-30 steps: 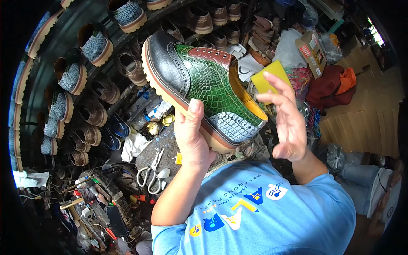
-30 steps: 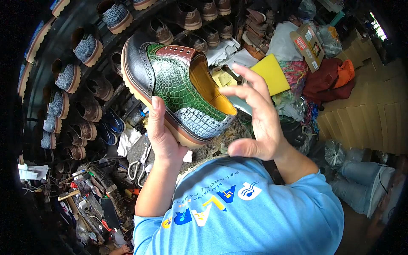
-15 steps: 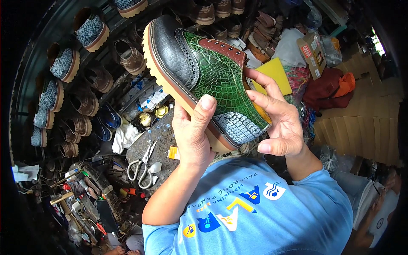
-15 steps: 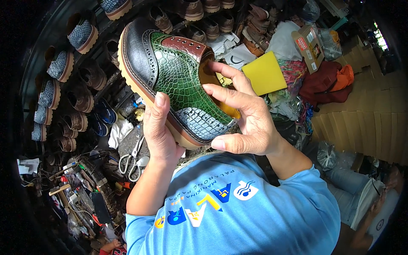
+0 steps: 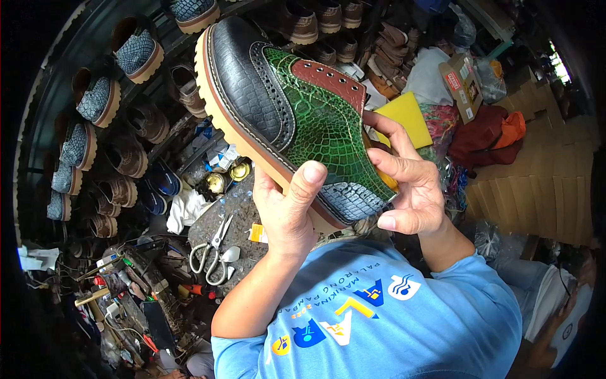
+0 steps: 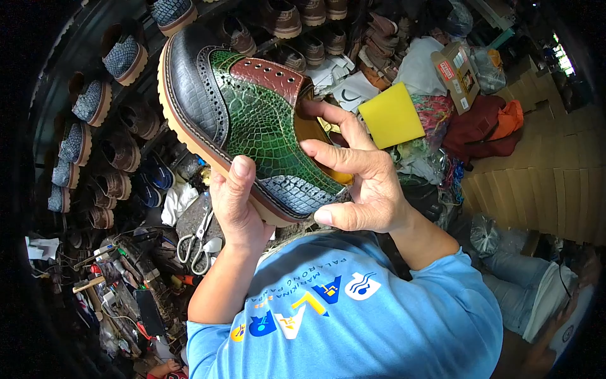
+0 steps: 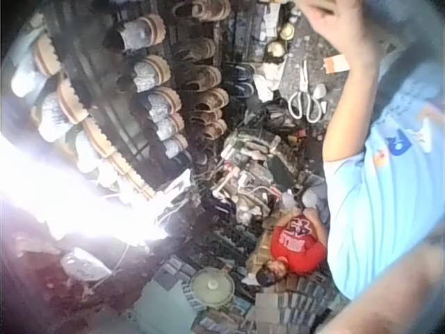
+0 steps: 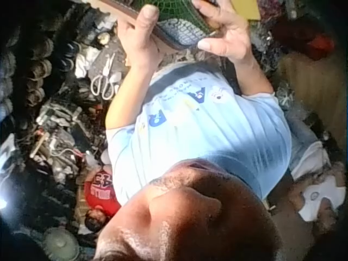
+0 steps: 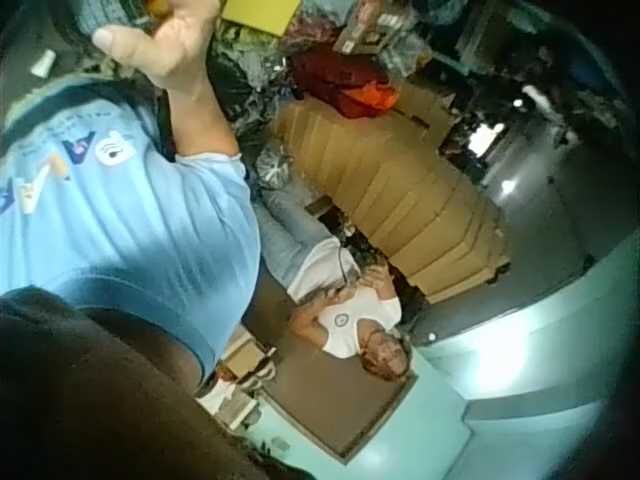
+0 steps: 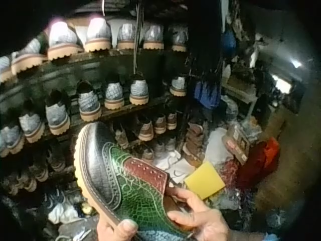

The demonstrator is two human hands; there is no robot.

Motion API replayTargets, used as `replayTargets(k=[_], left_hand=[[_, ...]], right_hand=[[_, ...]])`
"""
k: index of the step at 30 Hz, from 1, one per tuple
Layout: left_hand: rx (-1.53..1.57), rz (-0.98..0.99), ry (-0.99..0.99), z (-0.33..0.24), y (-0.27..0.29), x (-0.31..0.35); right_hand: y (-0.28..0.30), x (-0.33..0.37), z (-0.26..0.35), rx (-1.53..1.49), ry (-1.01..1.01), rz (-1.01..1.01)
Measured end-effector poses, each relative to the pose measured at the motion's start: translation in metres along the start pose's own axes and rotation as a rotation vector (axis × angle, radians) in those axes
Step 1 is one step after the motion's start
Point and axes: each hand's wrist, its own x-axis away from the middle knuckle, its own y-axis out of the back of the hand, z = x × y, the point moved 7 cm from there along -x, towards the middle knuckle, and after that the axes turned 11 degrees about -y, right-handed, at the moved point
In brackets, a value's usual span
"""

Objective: Repairing a pair of eyeglasses using adhesive and small components, followed by inspecting finished shoes on a rack.

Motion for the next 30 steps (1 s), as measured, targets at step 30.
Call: replayTargets(k=[30], left_hand=[[0.503,0.288,0.214,0.048,-0.002,-0.013]], right_hand=[[-0.069,0.020,0.025,0.529,0.357,-0.319]])
